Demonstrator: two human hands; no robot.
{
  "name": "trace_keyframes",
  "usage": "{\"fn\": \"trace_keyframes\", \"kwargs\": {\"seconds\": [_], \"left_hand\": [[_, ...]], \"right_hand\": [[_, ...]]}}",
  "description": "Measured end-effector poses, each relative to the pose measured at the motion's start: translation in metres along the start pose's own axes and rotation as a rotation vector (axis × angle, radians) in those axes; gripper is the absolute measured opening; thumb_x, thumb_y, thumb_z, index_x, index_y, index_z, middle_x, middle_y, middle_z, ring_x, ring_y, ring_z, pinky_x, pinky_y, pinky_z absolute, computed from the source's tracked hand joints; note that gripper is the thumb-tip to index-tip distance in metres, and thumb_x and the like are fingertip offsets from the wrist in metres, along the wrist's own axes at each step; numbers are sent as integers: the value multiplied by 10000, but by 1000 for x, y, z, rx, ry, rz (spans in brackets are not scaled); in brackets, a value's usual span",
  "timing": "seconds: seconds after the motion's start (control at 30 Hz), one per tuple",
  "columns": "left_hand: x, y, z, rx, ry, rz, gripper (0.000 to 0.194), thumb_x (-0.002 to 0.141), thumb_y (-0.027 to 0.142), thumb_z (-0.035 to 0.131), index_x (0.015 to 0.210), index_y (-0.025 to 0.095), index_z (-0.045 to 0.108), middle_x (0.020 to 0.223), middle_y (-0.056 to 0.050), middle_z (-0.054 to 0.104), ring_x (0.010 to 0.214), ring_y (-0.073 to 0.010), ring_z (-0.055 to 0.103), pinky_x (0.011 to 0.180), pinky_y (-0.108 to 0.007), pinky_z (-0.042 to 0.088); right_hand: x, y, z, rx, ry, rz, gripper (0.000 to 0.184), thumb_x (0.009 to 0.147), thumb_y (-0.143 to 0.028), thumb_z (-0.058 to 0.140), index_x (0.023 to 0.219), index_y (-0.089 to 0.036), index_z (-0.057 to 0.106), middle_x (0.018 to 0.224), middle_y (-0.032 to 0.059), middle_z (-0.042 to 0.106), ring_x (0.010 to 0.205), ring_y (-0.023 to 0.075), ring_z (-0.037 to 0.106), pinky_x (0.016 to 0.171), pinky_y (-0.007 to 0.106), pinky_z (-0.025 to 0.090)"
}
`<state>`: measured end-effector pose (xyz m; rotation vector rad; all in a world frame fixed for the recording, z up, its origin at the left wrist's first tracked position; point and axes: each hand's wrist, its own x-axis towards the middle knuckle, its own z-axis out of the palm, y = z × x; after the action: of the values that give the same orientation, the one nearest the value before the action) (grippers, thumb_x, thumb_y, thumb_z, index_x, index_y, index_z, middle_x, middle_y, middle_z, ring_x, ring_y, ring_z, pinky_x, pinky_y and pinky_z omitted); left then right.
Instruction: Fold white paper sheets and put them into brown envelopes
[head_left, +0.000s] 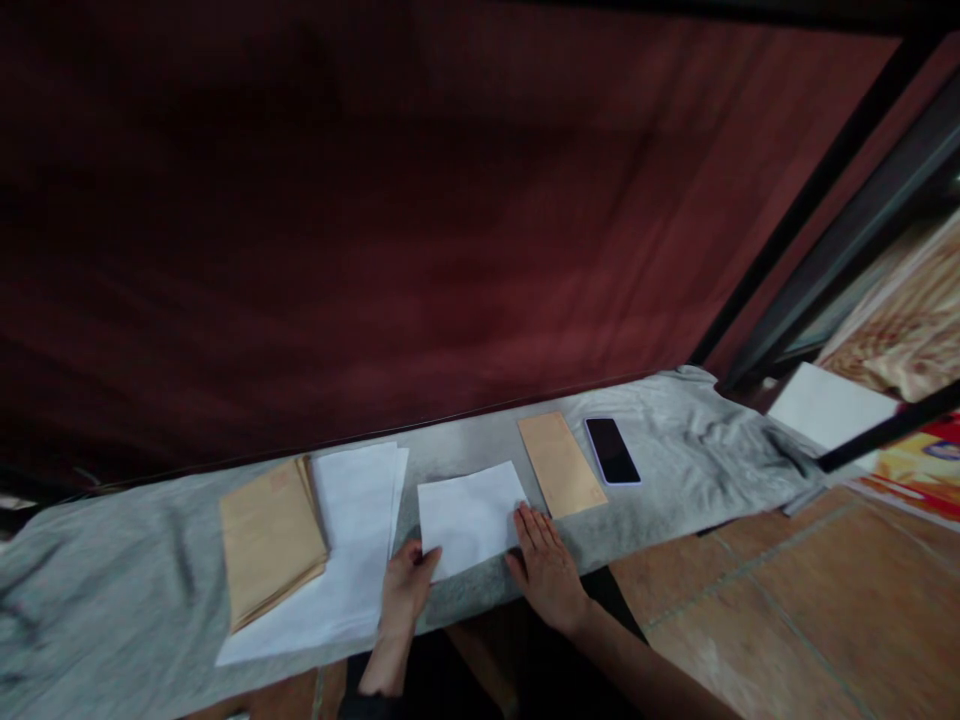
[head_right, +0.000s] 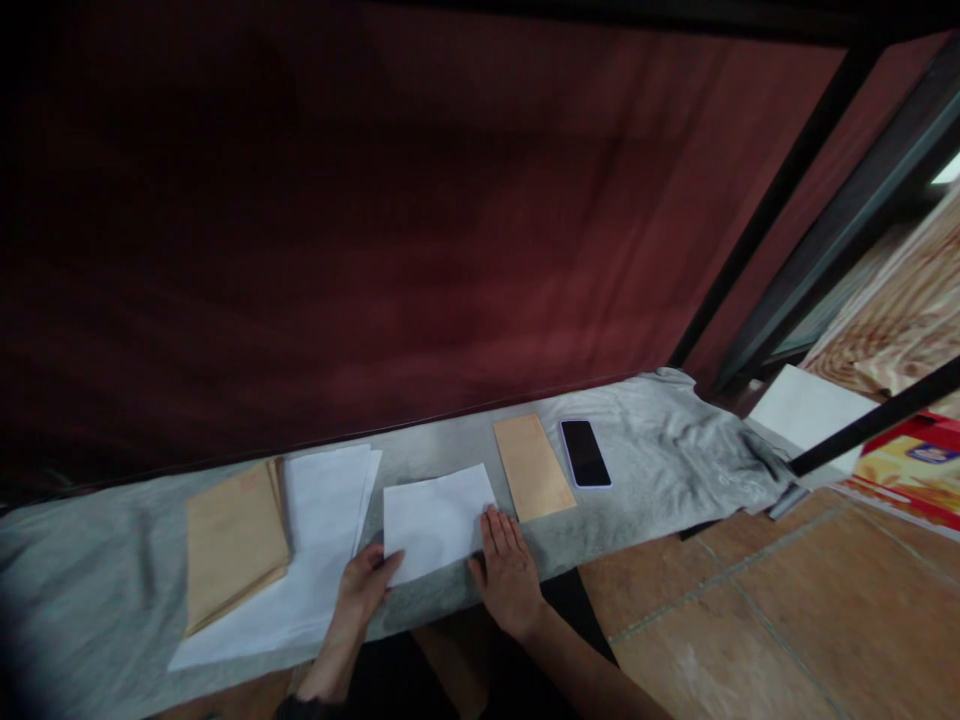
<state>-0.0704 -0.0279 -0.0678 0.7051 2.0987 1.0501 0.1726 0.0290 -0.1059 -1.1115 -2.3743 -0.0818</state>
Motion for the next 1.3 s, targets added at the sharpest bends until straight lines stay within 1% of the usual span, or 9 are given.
{"fn": "trace_keyframes", "kwargs": {"seconds": [0.13,0.23,0.4,0.63,0.77,0.9,0.97,1.07,1.3], "left_hand": [[-18,-1,2,-175,24,-96,156,781,337,660,823,196,608,752,-3,704,711,-196,717,589,-307,588],[-35,3,12,-562,70,-209,221,710,211,775,853,186,608,833,-15,734,724,-187,736,647,-311,620],[-62,13,43,-918,29,-355,285,690,20,757,903,171,641,851,-32,759,717,-191,749,665,-305,638],[-89,15,77,-1096,-49,-396,233,700,75,773,874,183,660,884,-36,763,792,-197,749,753,-350,638],[-107,9,85,-882,-265,-397,311,669,345,862,824,169,657,781,-69,751,721,-219,747,657,-305,614],[-108,9,81,-412,-325,0,453,760,640,694,773,190,651,704,-57,719,616,-207,704,564,-317,586],[-96,13,77,-164,-257,306,416,890,589,550,947,206,701,945,-94,763,894,-239,733,827,-394,605],[-64,23,76,188,-192,610,474,982,465,407,1335,207,589,1447,-123,576,1361,-255,512,1147,-480,419],[5,49,105,856,-265,872,537,1022,391,319,1491,153,429,1580,-111,406,1489,-245,317,1231,-498,275]], "right_hand": [[16,-9,-15,85,-100,-74,691,928,-175,487,1580,-150,262,1634,97,272,1488,257,293,1194,447,333],[27,-20,-22,194,-168,-134,765,862,-106,514,1581,-180,261,1642,80,264,1496,256,269,1204,480,319],[30,-27,-16,329,-225,-216,702,855,-55,515,1529,-193,378,1603,76,360,1476,244,315,1213,489,310],[23,1,-4,378,-266,-252,488,924,-74,521,1368,-263,589,1448,37,574,1390,227,456,1205,491,325],[23,24,-4,406,-289,-194,502,884,-16,509,1309,-247,645,1427,58,592,1370,219,482,1189,481,353],[19,32,-8,440,-315,-209,580,846,-24,532,1398,-198,567,1491,105,521,1407,232,435,1192,491,341],[14,30,-10,440,-335,-245,643,830,-41,556,1450,-207,508,1532,108,470,1435,239,392,1205,500,310],[5,23,-7,454,-363,-277,641,838,-67,573,1449,-251,512,1533,89,472,1445,227,375,1219,474,279],[1,18,-5,500,-386,-232,569,866,-124,586,1410,-285,549,1459,74,557,1404,219,436,1210,446,288]]}}
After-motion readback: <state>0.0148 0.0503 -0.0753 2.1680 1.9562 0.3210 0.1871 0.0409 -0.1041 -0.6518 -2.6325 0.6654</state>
